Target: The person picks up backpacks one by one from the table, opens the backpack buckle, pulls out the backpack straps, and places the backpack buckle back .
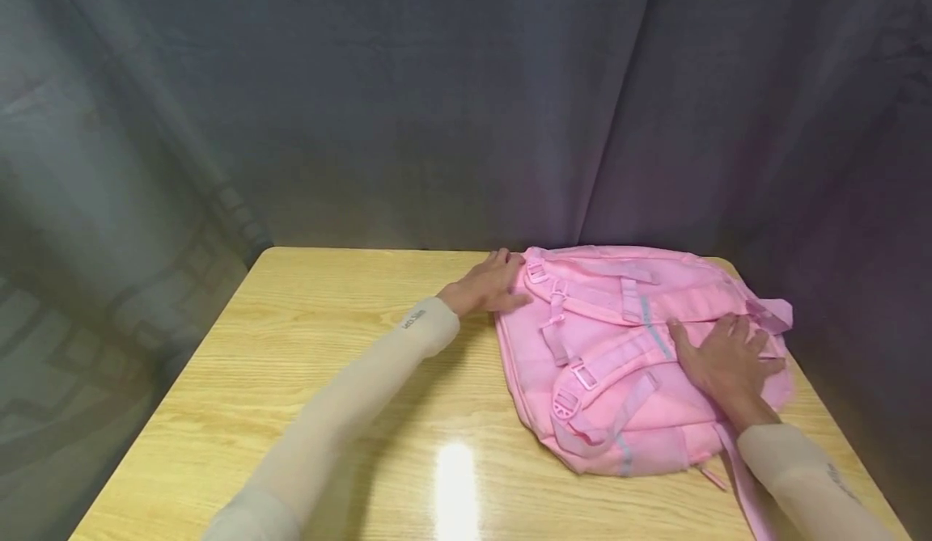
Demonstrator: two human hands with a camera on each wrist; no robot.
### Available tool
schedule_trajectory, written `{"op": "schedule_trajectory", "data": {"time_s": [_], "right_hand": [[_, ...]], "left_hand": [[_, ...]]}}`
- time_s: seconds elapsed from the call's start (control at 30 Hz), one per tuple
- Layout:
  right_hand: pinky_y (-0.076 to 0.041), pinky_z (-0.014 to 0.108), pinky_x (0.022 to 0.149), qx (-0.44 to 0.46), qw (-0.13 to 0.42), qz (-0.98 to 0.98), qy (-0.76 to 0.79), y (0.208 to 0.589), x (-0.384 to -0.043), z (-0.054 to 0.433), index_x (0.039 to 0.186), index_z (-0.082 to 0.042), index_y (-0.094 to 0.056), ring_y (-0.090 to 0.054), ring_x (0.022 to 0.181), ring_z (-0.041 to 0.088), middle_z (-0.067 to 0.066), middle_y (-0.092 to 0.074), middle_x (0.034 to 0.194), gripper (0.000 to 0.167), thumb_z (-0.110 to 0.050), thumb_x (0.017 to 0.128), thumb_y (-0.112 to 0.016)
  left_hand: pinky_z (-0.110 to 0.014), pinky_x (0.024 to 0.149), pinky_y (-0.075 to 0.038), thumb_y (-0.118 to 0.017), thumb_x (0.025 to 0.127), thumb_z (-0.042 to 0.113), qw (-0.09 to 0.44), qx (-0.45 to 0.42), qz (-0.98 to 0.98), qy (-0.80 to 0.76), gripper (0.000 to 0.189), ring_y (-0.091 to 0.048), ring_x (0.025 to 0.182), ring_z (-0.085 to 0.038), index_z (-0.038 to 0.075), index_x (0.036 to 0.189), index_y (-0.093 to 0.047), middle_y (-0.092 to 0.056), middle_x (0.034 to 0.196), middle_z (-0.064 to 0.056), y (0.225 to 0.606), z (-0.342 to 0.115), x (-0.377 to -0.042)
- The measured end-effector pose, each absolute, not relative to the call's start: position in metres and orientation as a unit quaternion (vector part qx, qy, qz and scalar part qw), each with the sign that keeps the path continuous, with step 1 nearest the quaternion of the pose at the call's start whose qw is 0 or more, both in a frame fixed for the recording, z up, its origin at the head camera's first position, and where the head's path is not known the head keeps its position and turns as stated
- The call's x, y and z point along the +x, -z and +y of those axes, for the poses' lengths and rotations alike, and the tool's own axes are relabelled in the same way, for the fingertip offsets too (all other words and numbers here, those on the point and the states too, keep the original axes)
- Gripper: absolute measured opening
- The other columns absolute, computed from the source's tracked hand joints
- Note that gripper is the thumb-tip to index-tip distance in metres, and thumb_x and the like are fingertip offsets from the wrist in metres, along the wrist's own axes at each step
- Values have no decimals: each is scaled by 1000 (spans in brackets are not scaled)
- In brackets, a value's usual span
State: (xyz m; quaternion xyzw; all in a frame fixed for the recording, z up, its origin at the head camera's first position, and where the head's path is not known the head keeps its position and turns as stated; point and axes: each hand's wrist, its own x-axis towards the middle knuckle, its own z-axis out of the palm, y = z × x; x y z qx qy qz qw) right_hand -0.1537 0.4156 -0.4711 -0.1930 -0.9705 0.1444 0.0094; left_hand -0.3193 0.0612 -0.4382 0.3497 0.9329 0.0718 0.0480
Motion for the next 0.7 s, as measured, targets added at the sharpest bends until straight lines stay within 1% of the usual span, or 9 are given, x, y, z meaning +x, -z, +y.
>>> {"op": "schedule_trajectory", "data": {"time_s": [0.07,0.17,0.27,0.37,0.47,0.5,0.57,0.63,0.7], "right_hand": [[-6,92,90,-183,18,-973,-143,473,-155,415,147,21,-2,1,132,72,49,-5,147,116,-76,90,-35],[-8,91,90,-164,31,-976,-141,474,-156,413,147,20,-6,0,134,70,48,-8,147,114,-74,91,-37],[-9,91,90,-146,38,-979,-135,476,-158,410,147,20,-10,0,135,68,47,-10,147,111,-72,92,-38],[-11,90,91,-129,42,-982,-128,478,-162,406,145,19,-14,-6,134,69,47,-13,146,109,-72,92,-38],[-12,90,91,-109,46,-985,-125,478,-166,401,145,19,-17,-9,133,70,47,-15,146,107,-71,92,-39],[-13,90,90,-102,49,-986,-124,479,-167,399,145,18,-18,-10,133,70,46,-15,147,106,-71,92,-40],[-14,90,89,-88,56,-987,-124,479,-168,396,145,18,-20,-12,133,70,45,-16,147,104,-70,93,-41],[-16,90,88,-72,62,-988,-121,479,-170,392,145,17,-21,-13,132,69,45,-17,147,102,-68,93,-42],[-18,89,87,-56,71,-989,-116,481,-172,388,145,16,-22,-17,131,68,44,-20,146,99,-67,94,-43]], "left_hand": [[-37,108,-43,-59,91,60,51,349,932,-80,82,-44,125,-25,10,149,-31,-44,133,-12,438,57,-319],[-39,113,-39,-63,87,63,58,349,930,-97,92,-42,135,-28,9,151,-25,-41,144,-15,439,50,-319],[-40,115,-38,-66,83,66,71,357,925,-112,97,-41,138,-28,9,150,-25,-39,149,-15,438,41,-318],[-39,110,-42,-63,79,74,87,362,921,-113,98,-48,132,-24,13,147,-28,-45,144,-10,434,30,-318],[-37,101,-48,-50,84,80,82,352,926,-105,88,-55,118,-20,16,142,-35,-53,134,-5,426,21,-320],[-37,99,-49,-46,87,79,70,347,930,-103,84,-56,115,-20,16,141,-38,-54,131,-5,423,19,-321],[-39,98,-49,-37,93,75,37,334,937,-99,77,-55,114,-22,14,140,-42,-55,129,-6,418,18,-325],[-42,103,-47,-33,97,70,8,325,940,-102,73,-52,121,-24,11,141,-43,-52,133,-9,414,21,-329],[-44,109,-43,-35,100,64,-5,323,940,-114,71,-46,132,-27,10,146,-41,-47,142,-11,412,26,-332]]}}
